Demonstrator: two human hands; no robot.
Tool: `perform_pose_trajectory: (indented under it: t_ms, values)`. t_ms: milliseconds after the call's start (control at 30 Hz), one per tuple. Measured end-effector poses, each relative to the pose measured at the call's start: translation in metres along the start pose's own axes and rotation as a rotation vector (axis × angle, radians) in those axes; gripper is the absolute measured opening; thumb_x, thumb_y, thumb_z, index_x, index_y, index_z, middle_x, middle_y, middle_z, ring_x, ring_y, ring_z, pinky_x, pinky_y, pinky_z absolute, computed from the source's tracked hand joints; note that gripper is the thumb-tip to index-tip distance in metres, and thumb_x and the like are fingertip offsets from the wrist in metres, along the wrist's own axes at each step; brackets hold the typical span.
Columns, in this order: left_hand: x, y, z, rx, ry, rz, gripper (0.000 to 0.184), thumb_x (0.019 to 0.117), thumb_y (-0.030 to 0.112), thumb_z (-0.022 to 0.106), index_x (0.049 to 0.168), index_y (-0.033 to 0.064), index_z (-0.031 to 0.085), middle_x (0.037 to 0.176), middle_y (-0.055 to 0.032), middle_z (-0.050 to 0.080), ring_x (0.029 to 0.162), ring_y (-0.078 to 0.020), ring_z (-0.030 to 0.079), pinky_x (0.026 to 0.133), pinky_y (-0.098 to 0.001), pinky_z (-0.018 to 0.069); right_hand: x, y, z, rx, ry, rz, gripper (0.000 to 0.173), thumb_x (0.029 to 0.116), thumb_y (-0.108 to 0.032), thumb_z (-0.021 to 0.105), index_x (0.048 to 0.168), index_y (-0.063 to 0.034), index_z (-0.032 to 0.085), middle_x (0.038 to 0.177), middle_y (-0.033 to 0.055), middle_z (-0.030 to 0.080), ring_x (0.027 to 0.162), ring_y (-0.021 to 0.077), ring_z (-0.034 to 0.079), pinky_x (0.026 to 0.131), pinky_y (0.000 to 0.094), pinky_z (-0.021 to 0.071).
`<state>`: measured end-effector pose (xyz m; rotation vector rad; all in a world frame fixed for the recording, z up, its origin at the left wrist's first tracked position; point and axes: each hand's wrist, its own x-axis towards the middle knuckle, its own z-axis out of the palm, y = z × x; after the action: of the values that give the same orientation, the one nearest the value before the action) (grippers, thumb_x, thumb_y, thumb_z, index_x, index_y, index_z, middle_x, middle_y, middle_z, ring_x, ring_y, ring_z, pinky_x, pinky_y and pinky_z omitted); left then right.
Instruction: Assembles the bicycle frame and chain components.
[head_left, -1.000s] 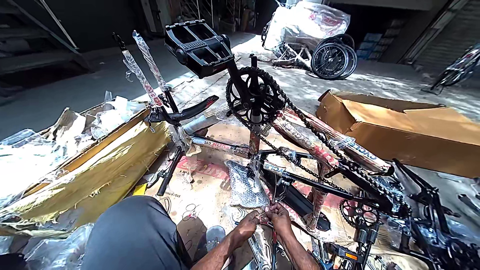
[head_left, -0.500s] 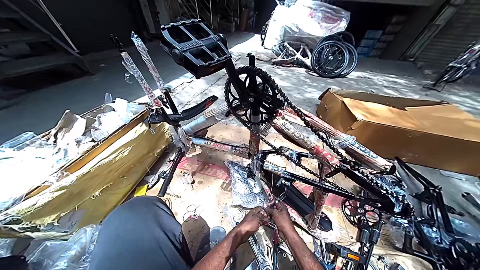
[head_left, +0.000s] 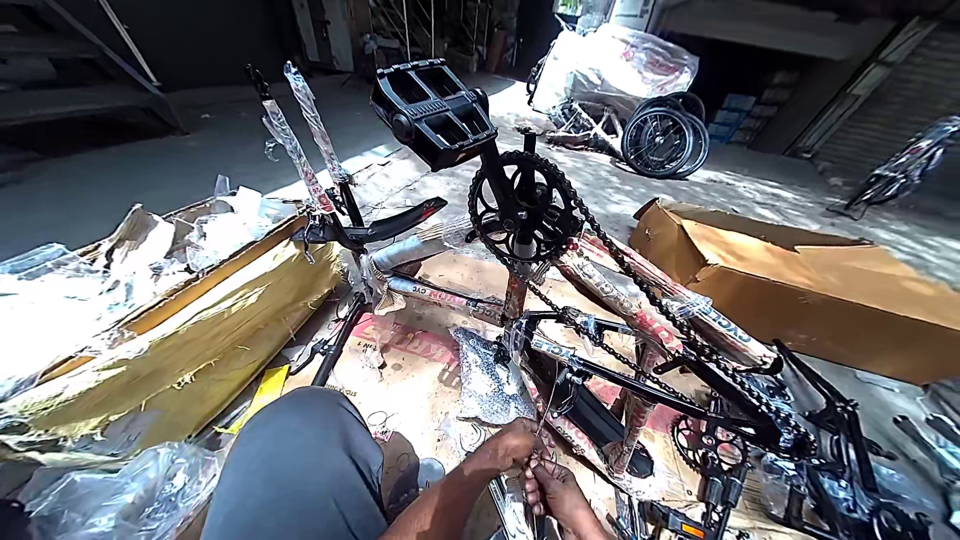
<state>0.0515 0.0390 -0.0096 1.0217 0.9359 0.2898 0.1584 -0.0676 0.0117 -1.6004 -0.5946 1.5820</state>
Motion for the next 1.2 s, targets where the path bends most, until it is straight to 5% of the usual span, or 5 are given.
perform_pose_trajectory:
  t_ms: [300, 633, 833, 967, 1200]
  values:
    - [0.028, 0.090, -0.033, -0.502, 0.112, 0.088, 0.026, 0.1089, 0.010, 0.046, 0.131, -0.0034, 0.052, 0.102, -0.0139, 0.071, 0.081, -0.0185, 0.071, 0.076, -0.0342, 0.0592, -0.055, 0.008, -0.007, -0.438, -0.104, -0.556, 0.021, 0.1032, -0.013, 0.050, 0.085, -0.0077, 0.060, 0.066, -0.0003, 0.053, 0.058, 0.0108, 0.052, 0.055, 0.0302, 0.0469]
    - [0.042, 0.116, -0.021, -0.527, 0.223, -0.017, 0.020, 0.1036, 0.003, 0.044, 0.121, 0.0014, 0.053, 0.088, -0.0086, 0.058, 0.067, -0.0145, 0.057, 0.060, -0.0289, 0.0522, -0.044, -0.001, 0.009, -0.673, -0.086, -0.607, 0.024, 0.1019, -0.025, 0.052, 0.082, -0.0138, 0.059, 0.063, -0.0035, 0.047, 0.055, 0.0101, 0.047, 0.053, 0.0322, 0.0422]
    - [0.042, 0.096, -0.023, -0.329, 0.130, 0.000, 0.038, 0.1095, 0.023, 0.046, 0.143, 0.0038, 0.047, 0.118, -0.0208, 0.065, 0.090, -0.0298, 0.070, 0.076, -0.0462, 0.0599, -0.020, 0.021, -0.008, -0.664, -0.083, -0.420, 0.028, 0.1037, -0.031, 0.048, 0.089, -0.0137, 0.064, 0.072, -0.0008, 0.060, 0.066, 0.0140, 0.060, 0.065, 0.0376, 0.0519]
    - [-0.001, 0.062, -0.015, -0.075, -0.044, 0.009, 0.032, 0.1093, 0.024, 0.050, 0.134, 0.0048, 0.056, 0.101, -0.0118, 0.071, 0.081, -0.0199, 0.071, 0.073, -0.0365, 0.0600, -0.006, 0.030, -0.025, -0.648, 0.037, -0.303, 0.028, 0.1029, -0.032, 0.050, 0.088, -0.0125, 0.065, 0.071, 0.0006, 0.060, 0.067, 0.0158, 0.060, 0.066, 0.0410, 0.0520]
    - [-0.041, 0.054, -0.034, 0.074, 0.118, -0.041, 0.028, 0.1103, 0.018, 0.047, 0.127, 0.0037, 0.065, 0.078, -0.0077, 0.069, 0.053, -0.0112, 0.061, 0.052, -0.0252, 0.0526, 0.023, 0.011, -0.048, -0.949, -0.159, -0.213, 0.030, 0.1067, -0.034, 0.055, 0.098, -0.0103, 0.072, 0.081, 0.0057, 0.070, 0.073, 0.0200, 0.067, 0.072, 0.0454, 0.0551]
